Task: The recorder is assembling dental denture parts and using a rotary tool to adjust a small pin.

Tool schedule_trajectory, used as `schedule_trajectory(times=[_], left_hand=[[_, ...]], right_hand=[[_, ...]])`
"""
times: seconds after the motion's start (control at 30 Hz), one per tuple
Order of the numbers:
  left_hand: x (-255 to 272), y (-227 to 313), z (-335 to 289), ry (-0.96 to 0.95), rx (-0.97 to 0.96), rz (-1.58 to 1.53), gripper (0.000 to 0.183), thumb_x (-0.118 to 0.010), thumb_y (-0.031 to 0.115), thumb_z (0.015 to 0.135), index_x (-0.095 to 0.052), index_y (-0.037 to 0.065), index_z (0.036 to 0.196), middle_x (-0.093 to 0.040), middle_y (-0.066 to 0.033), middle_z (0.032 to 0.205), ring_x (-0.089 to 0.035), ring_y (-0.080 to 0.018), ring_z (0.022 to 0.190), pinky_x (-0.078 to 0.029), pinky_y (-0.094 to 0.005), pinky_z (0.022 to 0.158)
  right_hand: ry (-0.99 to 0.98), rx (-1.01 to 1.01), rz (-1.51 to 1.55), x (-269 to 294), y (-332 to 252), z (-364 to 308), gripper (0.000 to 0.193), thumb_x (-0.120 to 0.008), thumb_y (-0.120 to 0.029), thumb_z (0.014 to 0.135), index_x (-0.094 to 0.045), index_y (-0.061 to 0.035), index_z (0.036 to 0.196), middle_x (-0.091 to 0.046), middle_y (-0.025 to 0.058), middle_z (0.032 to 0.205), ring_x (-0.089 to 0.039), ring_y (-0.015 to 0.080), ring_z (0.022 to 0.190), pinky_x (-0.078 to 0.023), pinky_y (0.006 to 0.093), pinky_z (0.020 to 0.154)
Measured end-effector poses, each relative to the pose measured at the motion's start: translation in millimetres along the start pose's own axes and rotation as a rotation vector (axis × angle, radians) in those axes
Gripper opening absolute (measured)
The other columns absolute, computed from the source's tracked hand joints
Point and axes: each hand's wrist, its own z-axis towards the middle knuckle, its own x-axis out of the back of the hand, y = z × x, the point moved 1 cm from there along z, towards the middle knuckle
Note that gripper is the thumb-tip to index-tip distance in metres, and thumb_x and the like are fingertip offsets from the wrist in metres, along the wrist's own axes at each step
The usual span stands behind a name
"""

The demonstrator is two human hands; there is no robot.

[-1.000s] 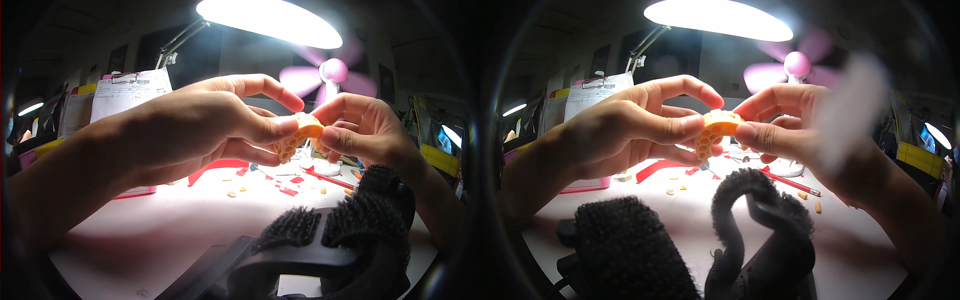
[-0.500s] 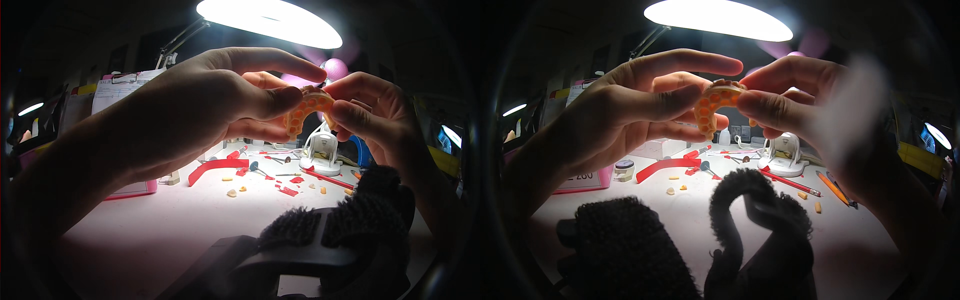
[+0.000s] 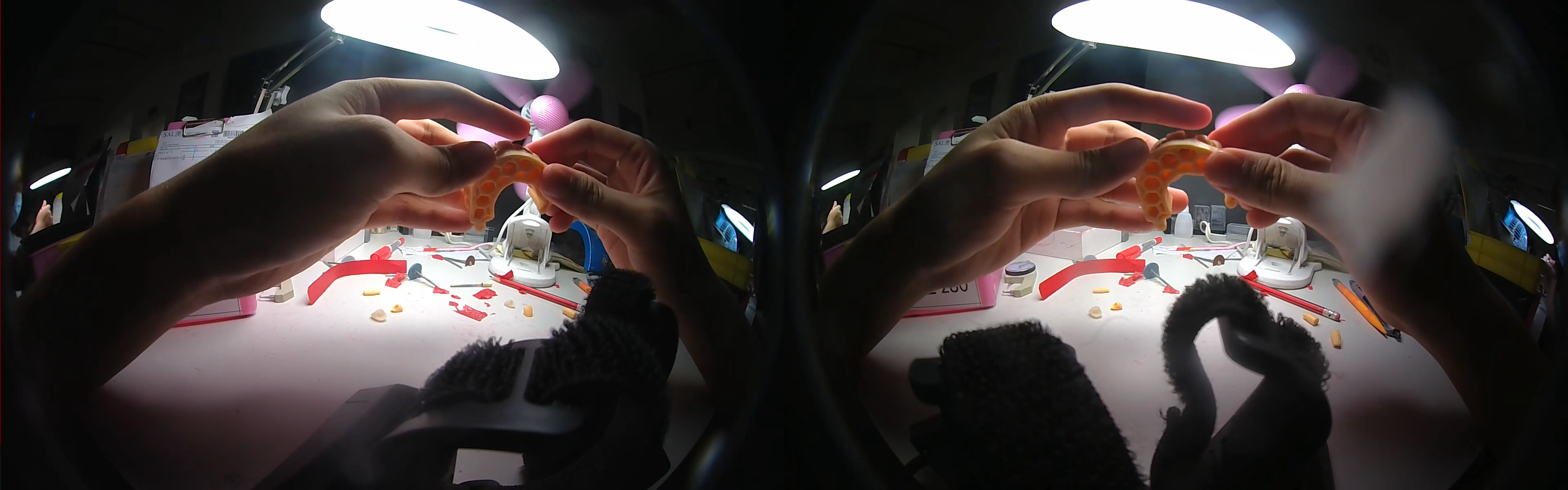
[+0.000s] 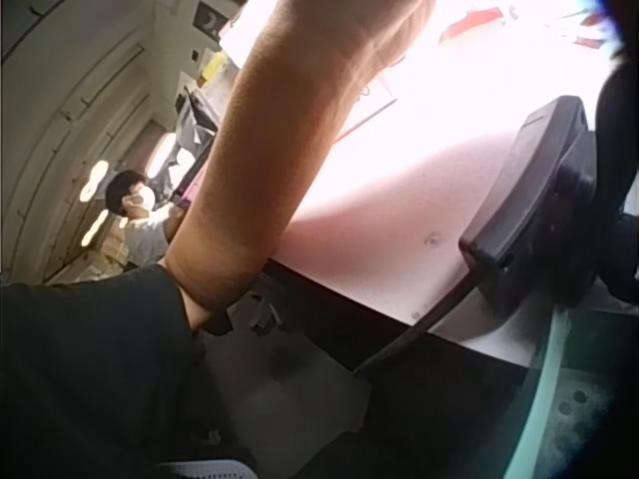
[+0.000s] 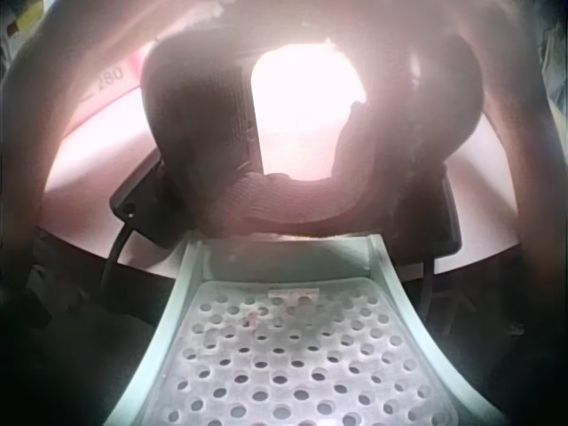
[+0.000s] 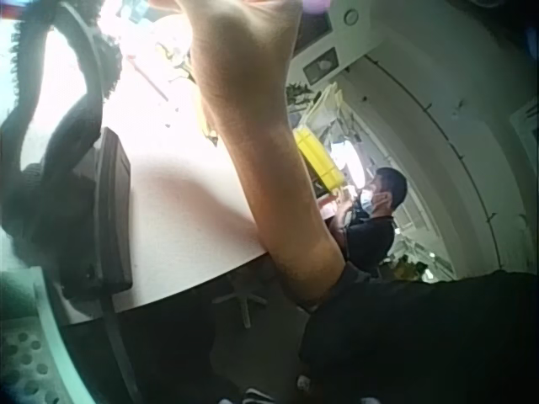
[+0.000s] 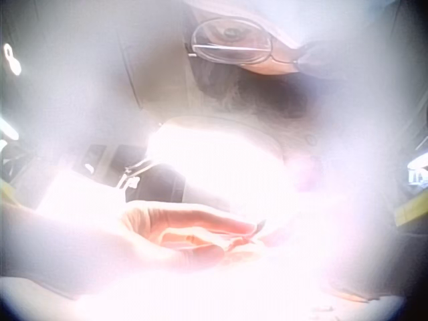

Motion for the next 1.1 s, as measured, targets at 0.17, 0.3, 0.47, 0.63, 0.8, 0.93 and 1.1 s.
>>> schedule_trajectory(times=[0.17, 0.3, 0.47, 0.63, 0.8, 0.93, 1.1], left_hand=[[0, 0, 0, 0.055, 0.06, 0.016, 0.056, -0.069, 0.03, 0.1, -0.053, 0.001, 0.146, -0.068, -0.0212, 0.125, -0.073, -0.028, 0.114, -0.057, -0.0409, 0.106], [0, 0, -1, 0.087, 0.032, 0.015, 0.056, -0.069, 0.032, 0.101, -0.054, -0.002, 0.144, -0.07, -0.0206, 0.121, -0.074, -0.0263, 0.111, -0.058, -0.0373, 0.104], [-3, 2, -1, 0.085, -0.001, 0.037, 0.057, -0.07, 0.033, 0.1, -0.055, -0.002, 0.143, -0.069, -0.021, 0.122, -0.074, -0.0263, 0.111, -0.058, -0.0368, 0.104], [-2, 2, -3, 0.116, 0.034, 0.053, 0.061, -0.074, 0.037, 0.096, -0.057, 0.001, 0.142, -0.067, -0.0203, 0.127, -0.072, -0.0258, 0.115, -0.054, -0.0392, 0.109], [0, 1, -1, 0.126, -0.019, 0.13, 0.065, -0.075, 0.046, 0.093, -0.059, 0.005, 0.142, -0.066, -0.0193, 0.13, -0.068, -0.0312, 0.121, -0.047, -0.0504, 0.115], [-25, 25, -7, 0.257, 0.054, 0.145, 0.064, -0.075, 0.048, 0.093, -0.061, 0.009, 0.142, -0.066, -0.0187, 0.13, -0.065, -0.0344, 0.125, -0.044, -0.056, 0.115], [-5, 5, -3, 0.166, 0.0, 0.134, 0.062, -0.074, 0.047, 0.094, -0.062, 0.009, 0.141, -0.066, -0.0182, 0.131, -0.066, -0.0332, 0.124, -0.045, -0.055, 0.114]], right_hand=[[-0.001, -0.014, 0.002, 0, 1, 0, 0.035, -0.079, -0.031, 0.095, -0.07, -0.0029, 0.114, -0.071, 0.0066, 0.091, -0.066, 0.0087, 0.076, -0.057, 0.0265, 0.072], [-0.013, -0.021, 0.016, 0, 2, 1, 0.035, -0.079, -0.031, 0.095, -0.069, -0.0028, 0.114, -0.071, 0.0065, 0.091, -0.067, 0.0089, 0.078, -0.058, 0.0266, 0.073], [0.001, -0.013, 0.013, 2, 4, 0, 0.035, -0.079, -0.03, 0.095, -0.069, -0.0031, 0.115, -0.071, 0.0063, 0.092, -0.067, 0.0089, 0.079, -0.059, 0.0265, 0.074], [-0.012, -0.004, 0.023, 1, 4, 0, 0.034, -0.079, -0.029, 0.095, -0.069, -0.0037, 0.116, -0.073, 0.0072, 0.095, -0.07, 0.0099, 0.084, -0.061, 0.0276, 0.077], [-0.025, -0.003, 0.034, 2, 3, 0, 0.033, -0.079, -0.027, 0.095, -0.069, -0.0041, 0.116, -0.074, 0.0084, 0.099, -0.072, 0.0113, 0.088, -0.063, 0.029, 0.079], [-0.006, 0.015, 0.033, 1, 7, 1, 0.033, -0.079, -0.027, 0.095, -0.069, -0.0039, 0.117, -0.074, 0.0092, 0.099, -0.073, 0.0116, 0.086, -0.063, 0.0292, 0.079], [-0.021, 0.03, 0.034, 2, 6, 1, 0.033, -0.08, -0.025, 0.094, -0.069, -0.0038, 0.117, -0.075, 0.0098, 0.099, -0.073, 0.0118, 0.085, -0.063, 0.0292, 0.078]])
